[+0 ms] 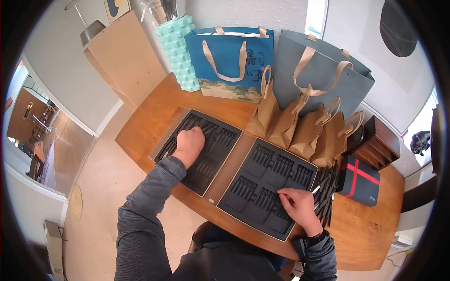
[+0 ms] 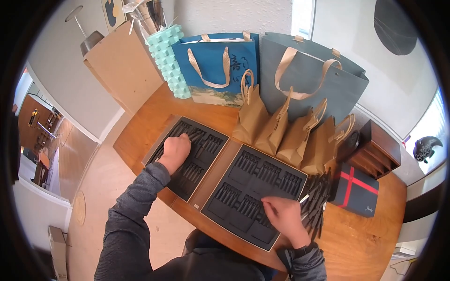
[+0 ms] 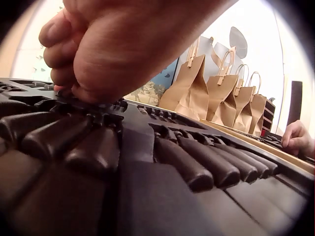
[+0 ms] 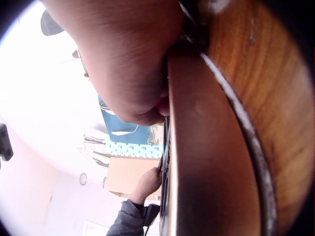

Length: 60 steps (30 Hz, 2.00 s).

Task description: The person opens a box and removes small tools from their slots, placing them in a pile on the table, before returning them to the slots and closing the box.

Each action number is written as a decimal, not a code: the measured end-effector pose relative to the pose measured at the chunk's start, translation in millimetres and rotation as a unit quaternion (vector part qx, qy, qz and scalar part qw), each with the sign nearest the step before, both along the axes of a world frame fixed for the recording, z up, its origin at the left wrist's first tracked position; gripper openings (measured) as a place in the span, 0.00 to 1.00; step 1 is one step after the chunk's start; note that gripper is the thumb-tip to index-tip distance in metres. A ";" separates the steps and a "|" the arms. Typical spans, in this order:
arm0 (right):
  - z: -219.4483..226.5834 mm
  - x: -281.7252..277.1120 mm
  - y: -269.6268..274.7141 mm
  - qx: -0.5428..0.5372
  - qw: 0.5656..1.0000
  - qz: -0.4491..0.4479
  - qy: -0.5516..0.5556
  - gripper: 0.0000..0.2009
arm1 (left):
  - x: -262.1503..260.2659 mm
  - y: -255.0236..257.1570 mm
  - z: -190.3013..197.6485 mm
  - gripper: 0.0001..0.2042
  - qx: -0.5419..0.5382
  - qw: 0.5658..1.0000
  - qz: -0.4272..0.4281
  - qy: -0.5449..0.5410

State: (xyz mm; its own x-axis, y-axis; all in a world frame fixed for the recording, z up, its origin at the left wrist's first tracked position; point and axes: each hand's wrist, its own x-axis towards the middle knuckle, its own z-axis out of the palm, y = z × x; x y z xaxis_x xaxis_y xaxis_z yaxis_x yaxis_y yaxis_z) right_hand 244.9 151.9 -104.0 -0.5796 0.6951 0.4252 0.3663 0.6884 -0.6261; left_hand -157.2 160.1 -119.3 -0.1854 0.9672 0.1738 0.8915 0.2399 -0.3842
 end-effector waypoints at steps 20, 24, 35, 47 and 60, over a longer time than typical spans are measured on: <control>-3.6 2.1 -0.2 -0.011 1.000 -0.012 -0.005 0.04 | 47.6 -20.0 35.1 0.05 -0.082 0.990 -0.080 -0.086; -2.9 2.7 0.0 -0.015 1.000 -0.008 -0.010 0.04 | 44.4 -17.3 24.4 0.04 -0.044 0.992 -0.082 -0.082; -9.7 7.9 2.4 0.022 1.000 0.001 0.009 0.04 | 47.6 -2.6 4.4 0.08 -0.036 0.998 -0.056 -0.006; -12.9 9.3 2.9 0.012 1.000 0.012 0.006 0.05 | 44.9 -14.2 18.0 0.09 -0.063 0.994 -0.082 -0.037; -12.6 7.5 2.4 0.014 1.000 0.000 0.001 0.05 | 51.2 4.2 18.9 0.08 -0.065 0.996 -0.052 -0.045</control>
State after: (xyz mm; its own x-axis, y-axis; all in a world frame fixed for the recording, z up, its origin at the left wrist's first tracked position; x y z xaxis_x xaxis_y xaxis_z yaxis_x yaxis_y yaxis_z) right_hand 252.4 154.4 -116.6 -0.5794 0.6823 0.4459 0.3645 0.7062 -0.6069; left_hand -106.0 164.4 -100.4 -0.0924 0.9952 0.0332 0.9413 0.0982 -0.3228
